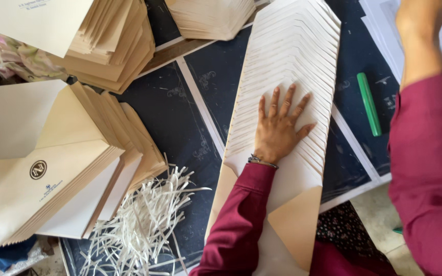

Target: The person aligns a stack of white paper sheets and uses a green tool to crease the edges. They then place shredded paper filler into the envelopes and fold the flaps closed. Finally, the person stacks the completed envelopes on the table.

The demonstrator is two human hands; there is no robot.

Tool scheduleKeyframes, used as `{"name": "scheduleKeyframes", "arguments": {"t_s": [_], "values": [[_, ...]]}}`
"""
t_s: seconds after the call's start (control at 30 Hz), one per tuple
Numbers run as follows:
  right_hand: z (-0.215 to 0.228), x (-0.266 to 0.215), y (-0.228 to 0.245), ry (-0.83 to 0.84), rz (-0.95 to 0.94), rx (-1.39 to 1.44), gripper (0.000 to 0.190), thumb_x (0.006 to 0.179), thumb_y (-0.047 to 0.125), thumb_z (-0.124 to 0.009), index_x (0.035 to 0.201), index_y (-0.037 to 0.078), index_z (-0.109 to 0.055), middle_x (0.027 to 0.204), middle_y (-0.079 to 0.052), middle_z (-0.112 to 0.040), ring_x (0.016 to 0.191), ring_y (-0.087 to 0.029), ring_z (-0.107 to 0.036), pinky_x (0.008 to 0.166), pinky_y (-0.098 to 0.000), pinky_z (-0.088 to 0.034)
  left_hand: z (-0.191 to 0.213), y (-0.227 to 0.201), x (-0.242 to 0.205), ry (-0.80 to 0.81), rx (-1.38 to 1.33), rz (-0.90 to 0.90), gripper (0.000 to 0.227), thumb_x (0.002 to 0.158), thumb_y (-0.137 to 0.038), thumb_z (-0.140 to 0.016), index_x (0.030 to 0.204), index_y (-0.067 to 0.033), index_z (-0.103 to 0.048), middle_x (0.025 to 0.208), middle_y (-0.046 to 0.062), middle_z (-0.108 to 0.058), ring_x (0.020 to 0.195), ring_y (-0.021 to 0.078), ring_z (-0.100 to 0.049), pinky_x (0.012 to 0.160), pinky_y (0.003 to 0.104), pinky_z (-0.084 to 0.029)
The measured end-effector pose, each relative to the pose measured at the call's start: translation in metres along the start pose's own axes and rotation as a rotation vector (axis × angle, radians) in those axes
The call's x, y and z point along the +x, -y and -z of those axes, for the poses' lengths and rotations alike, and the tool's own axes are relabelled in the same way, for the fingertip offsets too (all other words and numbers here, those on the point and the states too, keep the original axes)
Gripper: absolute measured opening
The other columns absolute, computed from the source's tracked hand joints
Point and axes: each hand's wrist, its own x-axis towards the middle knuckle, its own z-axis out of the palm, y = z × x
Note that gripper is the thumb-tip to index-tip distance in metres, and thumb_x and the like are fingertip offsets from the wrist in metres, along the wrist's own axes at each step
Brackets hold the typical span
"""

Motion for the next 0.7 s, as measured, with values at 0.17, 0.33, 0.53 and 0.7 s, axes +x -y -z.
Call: {"name": "scheduleKeyframes", "arguments": {"t_s": [0.17,0.33,0.53,0.7], "values": [[0.100,-0.185,0.036,0.311,-0.254,1.185,0.018,0.114,0.035,-0.050,0.111,0.017,-0.051,0.071,0.004,-0.043,0.049,-0.001,-0.040,0.035,-0.0192,-0.026,-0.012,-0.001,-0.003,-0.079,0.026,-0.009,0.080,0.098,-0.080,-0.036,0.164,-0.0363,-0.032,0.173,-0.004,-0.031,0.160,0.0291,-0.034,0.129,0.056,-0.026],[0.066,-0.357,0.011,0.372,-0.389,1.351,0.037,0.116,0.038,-0.046,0.092,0.012,-0.054,0.058,-0.005,-0.044,0.037,-0.015,-0.047,0.026,-0.0255,-0.033,0.003,0.000,0.003,0.232,-0.162,0.021,0.069,0.107,-0.052,-0.048,0.168,-0.0248,-0.028,0.177,-0.001,-0.016,0.163,0.0311,-0.019,0.132,0.059,-0.012],[0.101,-0.384,0.038,0.279,-0.209,1.281,0.042,0.117,0.025,-0.043,0.077,0.014,-0.050,0.052,-0.002,-0.042,0.034,-0.010,-0.044,0.030,-0.0214,-0.031,0.007,0.017,0.013,0.022,-0.458,0.038,0.053,0.106,-0.024,-0.054,0.158,-0.0118,-0.047,0.171,0.010,-0.031,0.155,0.0357,-0.038,0.128,0.061,-0.029],[0.109,-0.383,0.039,0.287,-0.183,1.279,0.051,0.117,0.028,-0.042,0.068,0.014,-0.048,0.047,-0.001,-0.043,0.033,-0.010,-0.045,0.031,-0.0201,-0.033,0.025,0.035,-0.039,0.167,-0.459,-0.015,0.052,0.104,-0.033,-0.059,0.152,-0.0141,-0.054,0.163,0.012,-0.042,0.150,0.0439,-0.041,0.117,0.063,-0.042]]}}
